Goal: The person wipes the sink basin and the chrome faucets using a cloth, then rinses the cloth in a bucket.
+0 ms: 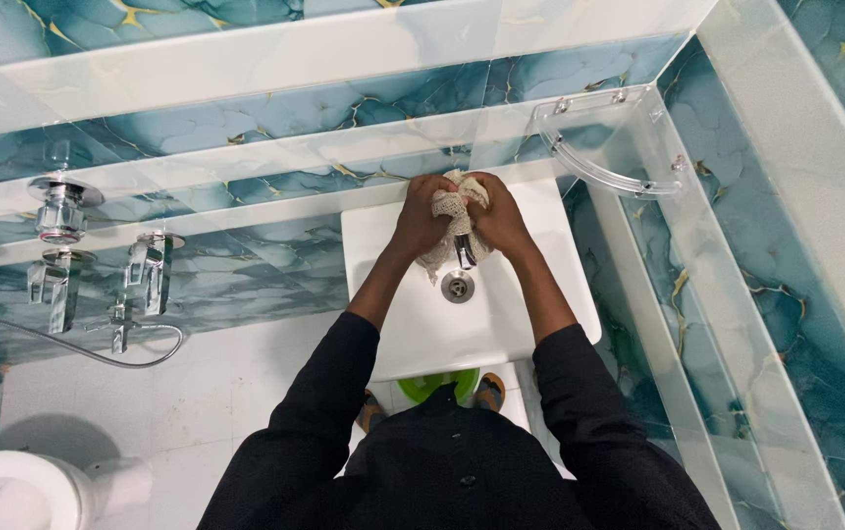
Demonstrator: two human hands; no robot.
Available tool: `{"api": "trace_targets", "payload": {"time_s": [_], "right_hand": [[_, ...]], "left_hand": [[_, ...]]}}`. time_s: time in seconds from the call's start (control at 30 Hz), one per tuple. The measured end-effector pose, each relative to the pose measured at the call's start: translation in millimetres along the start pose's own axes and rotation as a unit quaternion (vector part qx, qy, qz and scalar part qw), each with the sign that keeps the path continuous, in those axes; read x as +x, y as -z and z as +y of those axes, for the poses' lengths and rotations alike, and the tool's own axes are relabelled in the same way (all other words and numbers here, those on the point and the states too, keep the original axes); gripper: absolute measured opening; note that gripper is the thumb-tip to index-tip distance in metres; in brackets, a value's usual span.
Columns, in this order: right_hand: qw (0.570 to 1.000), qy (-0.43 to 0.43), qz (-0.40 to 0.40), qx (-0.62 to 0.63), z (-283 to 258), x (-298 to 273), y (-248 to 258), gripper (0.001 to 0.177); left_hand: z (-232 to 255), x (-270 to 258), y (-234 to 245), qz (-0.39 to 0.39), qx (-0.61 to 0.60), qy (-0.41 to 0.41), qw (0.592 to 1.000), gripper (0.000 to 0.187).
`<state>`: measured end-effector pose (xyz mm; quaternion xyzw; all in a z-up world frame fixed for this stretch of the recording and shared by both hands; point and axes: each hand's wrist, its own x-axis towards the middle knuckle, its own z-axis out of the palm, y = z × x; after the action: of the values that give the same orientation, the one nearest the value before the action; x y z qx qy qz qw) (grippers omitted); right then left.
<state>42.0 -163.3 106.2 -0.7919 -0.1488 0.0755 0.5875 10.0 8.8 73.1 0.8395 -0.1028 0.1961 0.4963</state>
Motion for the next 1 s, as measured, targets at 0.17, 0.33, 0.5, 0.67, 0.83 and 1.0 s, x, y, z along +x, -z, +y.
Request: {"api": "trace_targets", "payload": {"time_s": [0.17, 0.33, 0.5, 0.67, 0.83, 1.0], "right_hand": [[0.982, 0.122, 0.063, -0.129, 10.4, -27.2, -8.2, 0.042], [0.989, 0.103, 0.044, -0.099, 0.7, -66.8, -6.5, 0.038], [0.997, -0.03, 0.047, -0.054, -16.9, -79.9, -16.6, 0.031], [0.992, -0.033, 0.079, -0.092, -16.1, -67.8, -20.7, 0.03], [0.988, -0.005, 0.073, -0.135, -11.0, -18.4, -16.1, 0.033], [0.987, -0.064, 0.032, -0.142, -24.6, 0.7, -10.6, 0.04]], "left_hand": [[18.7, -15.1, 8.7, -0.026, -0.099, 0.109, 0.989, 0.068], [33.8, -43.2, 14.5, -0.07, -0.017, 0.093, 0.993, 0.061], [42.4, -64.6, 8.3, -0.023, -0.006, 0.087, 0.996, 0.054], [38.9, -61.7, 8.0, -0.011, 0.021, 0.1, 0.995, 0.048], [15.5, -33.7, 1.4, -0.007, 0.045, 0.14, 0.989, 0.05], [-11.2, -0.5, 8.7, -0.062, 0.019, 0.195, 0.979, 0.055]]}}
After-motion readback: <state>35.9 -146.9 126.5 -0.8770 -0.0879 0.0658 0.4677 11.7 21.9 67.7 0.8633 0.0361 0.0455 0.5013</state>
